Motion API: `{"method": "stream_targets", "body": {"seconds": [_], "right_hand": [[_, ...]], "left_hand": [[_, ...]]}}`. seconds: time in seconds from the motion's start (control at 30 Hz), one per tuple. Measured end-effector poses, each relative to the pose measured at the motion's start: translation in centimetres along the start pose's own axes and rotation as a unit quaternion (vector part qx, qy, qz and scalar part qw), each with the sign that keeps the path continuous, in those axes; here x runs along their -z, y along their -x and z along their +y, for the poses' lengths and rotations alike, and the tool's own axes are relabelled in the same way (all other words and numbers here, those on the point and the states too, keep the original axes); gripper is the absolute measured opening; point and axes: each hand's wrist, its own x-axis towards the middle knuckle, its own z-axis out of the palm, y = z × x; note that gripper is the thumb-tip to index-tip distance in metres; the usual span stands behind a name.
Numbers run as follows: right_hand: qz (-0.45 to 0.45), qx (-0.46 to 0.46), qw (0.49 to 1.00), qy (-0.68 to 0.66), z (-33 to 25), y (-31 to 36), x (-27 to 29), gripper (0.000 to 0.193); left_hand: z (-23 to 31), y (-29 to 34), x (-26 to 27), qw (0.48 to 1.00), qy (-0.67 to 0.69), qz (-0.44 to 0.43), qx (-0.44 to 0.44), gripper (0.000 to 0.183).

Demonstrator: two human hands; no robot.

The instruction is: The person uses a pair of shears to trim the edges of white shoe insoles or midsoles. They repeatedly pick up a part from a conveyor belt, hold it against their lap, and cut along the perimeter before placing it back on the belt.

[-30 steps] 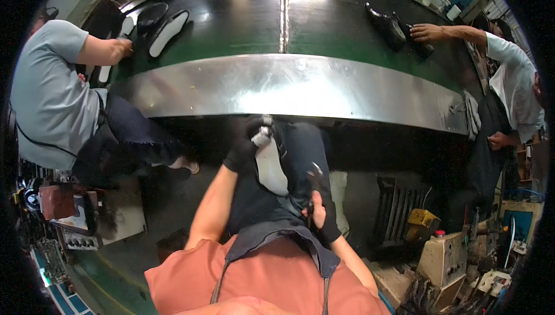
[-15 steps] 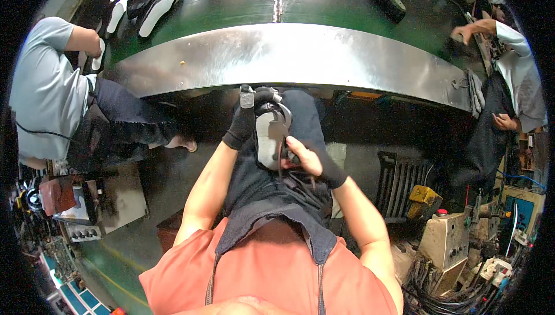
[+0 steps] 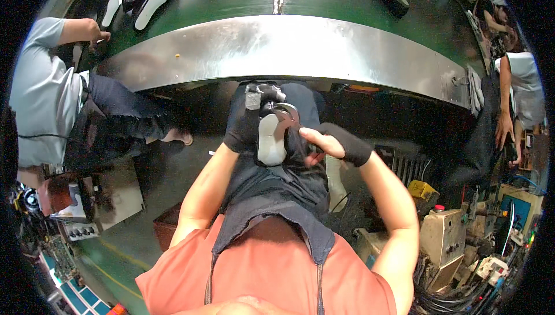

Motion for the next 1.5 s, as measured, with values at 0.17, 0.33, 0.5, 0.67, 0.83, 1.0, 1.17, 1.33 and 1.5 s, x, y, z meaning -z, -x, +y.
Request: {"method": "stream_targets", "body": {"seconds": [0.17, 0.33, 0.5, 0.67, 0.83, 1.0, 1.17, 1.33, 1.5], "right_hand": [[-0.054, 0.033, 0.993, 0.096, 0.6, -1.7, 1.8, 0.049], [-0.055, -0.018, 0.984, -0.169, 4.0, -2.7, -2.0, 0.053], [0.015, 0.030, 0.997, 0.075, -0.7, -0.3, -1.3, 0.047], [0.032, 0.004, 0.993, -0.113, 1.3, 0.6, -2.7, 0.050], [0.237, 0.167, 0.947, 0.141, 6.0, -4.0, -5.6, 0.047], [0.273, 0.245, 0.910, 0.196, 10.4, -8.3, -7.8, 0.043], [0.128, 0.187, 0.969, 0.100, 5.9, -4.0, -4.1, 0.044], [0.036, 0.069, 0.997, 0.015, 2.2, -2.4, -2.8, 0.037], [0.294, 0.228, 0.915, 0.155, 8.2, -6.4, -8.4, 0.034]], "left_hand": [[0.7, -0.6, -1.3, 1.000, -0.002, -0.015, 0.008, 0.047], [0.3, -0.8, -0.6, 0.998, -0.042, -0.002, -0.053, 0.045], [-1.2, -1.6, -1.2, 0.999, -0.009, 0.014, -0.036, 0.042], [-1.5, -2.2, -0.9, 0.999, -0.034, 0.023, -0.035, 0.046], [-2.2, -2.5, -0.6, 0.994, -0.066, 0.081, 0.019, 0.065], [-4.2, -2.0, 0.9, 0.996, 0.027, 0.080, -0.010, 0.049], [-4.4, -2.0, 2.2, 0.994, -0.047, 0.051, -0.083, 0.052], [-3.1, -1.5, 0.4, 0.993, -0.083, 0.056, -0.056, 0.065], [-3.2, -1.0, -0.2, 0.986, -0.132, 0.097, -0.041, 0.071]]}}
